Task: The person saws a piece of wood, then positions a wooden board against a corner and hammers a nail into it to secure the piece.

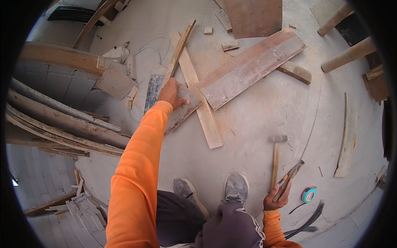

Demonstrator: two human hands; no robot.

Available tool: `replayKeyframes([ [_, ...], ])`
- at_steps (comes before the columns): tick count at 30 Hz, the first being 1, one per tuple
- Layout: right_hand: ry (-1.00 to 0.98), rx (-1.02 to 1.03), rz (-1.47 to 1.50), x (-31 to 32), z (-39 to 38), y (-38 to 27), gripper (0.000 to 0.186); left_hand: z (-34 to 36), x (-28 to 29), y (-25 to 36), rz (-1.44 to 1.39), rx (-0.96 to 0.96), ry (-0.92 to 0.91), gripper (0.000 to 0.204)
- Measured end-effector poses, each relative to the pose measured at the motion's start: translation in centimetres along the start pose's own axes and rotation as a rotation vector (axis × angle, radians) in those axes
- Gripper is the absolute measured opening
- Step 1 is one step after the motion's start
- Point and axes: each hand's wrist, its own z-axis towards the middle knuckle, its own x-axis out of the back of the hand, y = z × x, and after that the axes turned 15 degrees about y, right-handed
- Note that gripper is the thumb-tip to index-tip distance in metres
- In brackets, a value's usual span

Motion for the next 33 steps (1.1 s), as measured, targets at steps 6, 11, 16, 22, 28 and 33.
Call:
replayKeyframes([
  [6, -0.112, -0.074, -0.378, 6.9, -1.6, 5.4, 0.06, -1.7, 4.9, -4.1, -0.121, -0.105, -0.115, 0.097],
  [11, -0.259, -0.134, -0.52, 7.2, -1.9, 6.4, 0.062, -7.5, 4.2, -6.4, -0.108, -0.028, -0.24, 0.083],
  [16, -0.323, -0.013, -0.699, 5.7, -1.4, 5.9, 0.068, -14.0, -0.3, -11.3, -0.155, 0.118, -0.241, 0.063],
  [22, -0.6, -0.041, -0.45, 3.2, 6.9, 4.0, 0.052, -20.9, -3.1, -17.6, -0.023, 0.24, -0.13, 0.044],
  [28, -1.286, 0.237, -0.241, -7.4, 17.6, -5.8, 0.049, -26.3, -3.3, -24.5, 0.074, 0.31, -0.038, 0.034],
  [33, -1.07, -0.087, -0.157, -21.9, 16.0, -3.3, 0.063, -31.1, -2.7, -30.3, 0.121, 0.275, 0.025, 0.029],
])
